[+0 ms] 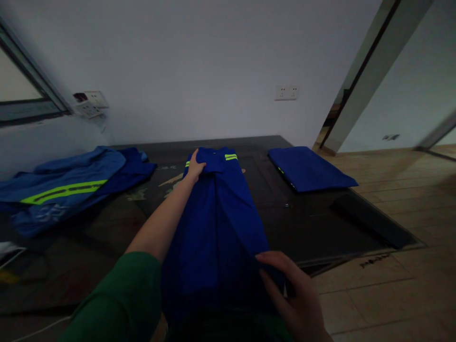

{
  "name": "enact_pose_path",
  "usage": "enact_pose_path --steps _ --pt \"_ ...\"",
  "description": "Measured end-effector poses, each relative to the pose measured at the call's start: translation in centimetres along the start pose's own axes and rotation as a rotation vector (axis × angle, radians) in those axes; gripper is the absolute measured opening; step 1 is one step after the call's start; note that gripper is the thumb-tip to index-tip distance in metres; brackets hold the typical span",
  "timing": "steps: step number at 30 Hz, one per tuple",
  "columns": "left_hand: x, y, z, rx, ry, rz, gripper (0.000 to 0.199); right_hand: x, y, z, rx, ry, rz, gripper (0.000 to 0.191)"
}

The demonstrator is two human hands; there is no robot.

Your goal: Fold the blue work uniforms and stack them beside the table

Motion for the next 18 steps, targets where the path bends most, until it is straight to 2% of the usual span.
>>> enact_pose_path --steps 3,6,8,11,14,16,18 --pt "1.1 1.1 -0.7 -0.003 -0.133 -0.163 0.055 -0.4 0.3 -0.1 -0.033 0.010 -0.023 0.027" --pt "0.8 2.2 -0.2 -0.031 -0.235 -0.315 0.048 0.1 -1.0 0.7 -0.258 0.003 -0.076 0.038" --pt "-0.3 2.7 0.6 -0.070 -0.227 -0.417 0.046 1.0 -2.3 1.6 -0.439 -0.044 -0.107 0.047" --pt "-2.4 3.0 1.8 -0.134 -0.111 -0.538 0.044 2.6 -3.9 3.0 -0.637 -0.153 -0.114 0.065" --pt "-4.0 3.1 2.5 -0.159 -0.052 -0.561 0.043 3.5 -4.8 3.9 -0.729 -0.227 -0.103 0.077" --pt "-4.3 3.1 3.0 -0.139 -0.087 -0.559 0.043 3.7 -5.0 4.1 -0.760 -0.255 -0.097 0.077" --pt "-4.0 3.3 3.6 -0.066 -0.148 -0.605 0.043 3.6 -5.0 4.2 -0.779 -0.284 -0.097 0.073"
Point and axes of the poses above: each hand's wrist, its own z-axis away from the middle knuckle, its own y-axis out of the back of the hand, x = y × z, the point moved 3 cm from there along -z, towards the middle knuckle, and after that the axes turned 12 degrees about -z, right-handed, at the moved point
